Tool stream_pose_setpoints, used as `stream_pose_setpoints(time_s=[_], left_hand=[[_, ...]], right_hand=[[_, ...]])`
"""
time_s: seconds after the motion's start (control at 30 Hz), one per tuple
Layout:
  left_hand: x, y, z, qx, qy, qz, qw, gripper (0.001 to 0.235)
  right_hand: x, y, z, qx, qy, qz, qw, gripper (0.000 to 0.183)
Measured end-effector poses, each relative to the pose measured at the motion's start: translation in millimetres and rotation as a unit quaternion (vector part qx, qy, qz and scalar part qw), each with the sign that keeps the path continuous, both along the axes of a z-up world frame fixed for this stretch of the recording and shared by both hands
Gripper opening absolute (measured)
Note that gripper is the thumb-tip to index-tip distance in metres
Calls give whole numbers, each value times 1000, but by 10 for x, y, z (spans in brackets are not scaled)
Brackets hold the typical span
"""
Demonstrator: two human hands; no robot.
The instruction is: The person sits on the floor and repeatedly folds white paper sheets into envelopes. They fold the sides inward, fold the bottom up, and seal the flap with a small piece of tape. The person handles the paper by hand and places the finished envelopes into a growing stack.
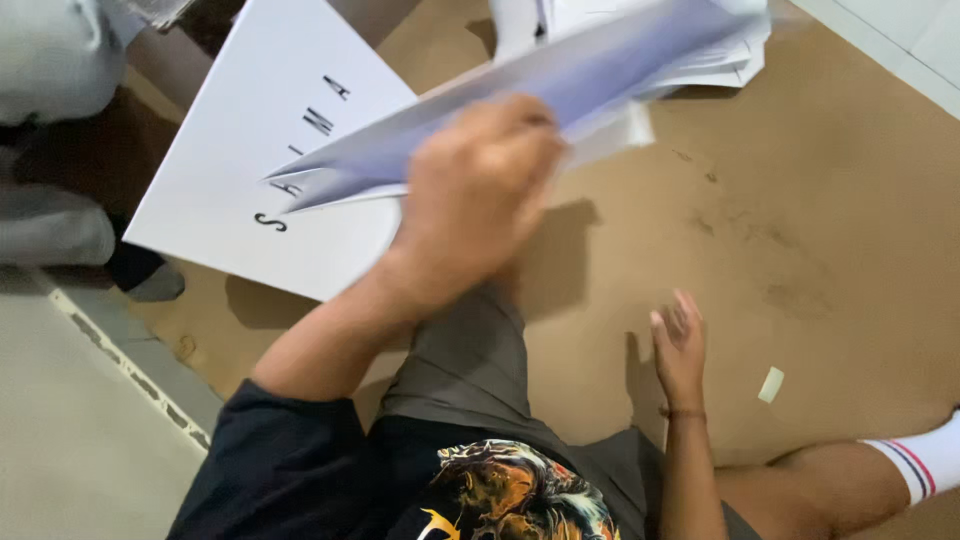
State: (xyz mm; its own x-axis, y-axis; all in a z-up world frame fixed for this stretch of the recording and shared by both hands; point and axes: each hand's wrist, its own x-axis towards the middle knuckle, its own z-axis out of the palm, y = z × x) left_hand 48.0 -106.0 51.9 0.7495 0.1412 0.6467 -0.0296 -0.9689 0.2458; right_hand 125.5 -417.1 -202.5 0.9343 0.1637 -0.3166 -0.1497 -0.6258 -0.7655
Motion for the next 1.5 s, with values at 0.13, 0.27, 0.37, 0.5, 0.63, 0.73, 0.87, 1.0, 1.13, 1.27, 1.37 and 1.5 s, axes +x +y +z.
stream_pose_setpoints(time_s=[0.13,0.27,0.37,0.5,0.63,0.73,0.87,1.0,1.13,1.27,1.37,1.5], left_hand=[[456,-519,-187,-157,22,-175,972,14],[877,-909,-604,-373,97,-225,895,17],[1264,-1006,-1514,-428,113,-163,882,17],[1502,-952,-2627,-453,216,-107,858,34],[1539,-1251,-3346,-133,350,-70,925,64],[1530,-1667,-3577,-39,397,-222,890,54],[1545,-2046,-3672,14,437,-324,839,44],[1522,-2111,-3884,18,428,-322,844,46],[1511,-2099,-3864,14,387,-326,862,44],[1556,-2090,-3849,-7,394,-324,860,45],[1573,-2072,-3892,-67,407,-321,853,46],[1586,-2064,-3878,-98,409,-325,847,41]], right_hand=[[382,36,15,351,-25,-67,934,88],[453,-94,446,388,-158,-197,886,80],[686,-666,-170,218,-205,-303,905,27],[606,-1069,-937,64,-218,-276,934,46],[369,-886,-1184,94,-91,-222,966,53],[286,-750,-1292,93,15,-208,974,59],[197,-673,-1222,117,116,-151,975,68],[328,-718,-1318,96,147,-150,973,55],[565,-800,-1252,52,67,-202,976,36],[646,-837,-1042,52,-37,-142,988,31],[656,-893,-881,-45,-231,119,965,24],[680,-1004,-1035,-51,-323,218,919,34]])
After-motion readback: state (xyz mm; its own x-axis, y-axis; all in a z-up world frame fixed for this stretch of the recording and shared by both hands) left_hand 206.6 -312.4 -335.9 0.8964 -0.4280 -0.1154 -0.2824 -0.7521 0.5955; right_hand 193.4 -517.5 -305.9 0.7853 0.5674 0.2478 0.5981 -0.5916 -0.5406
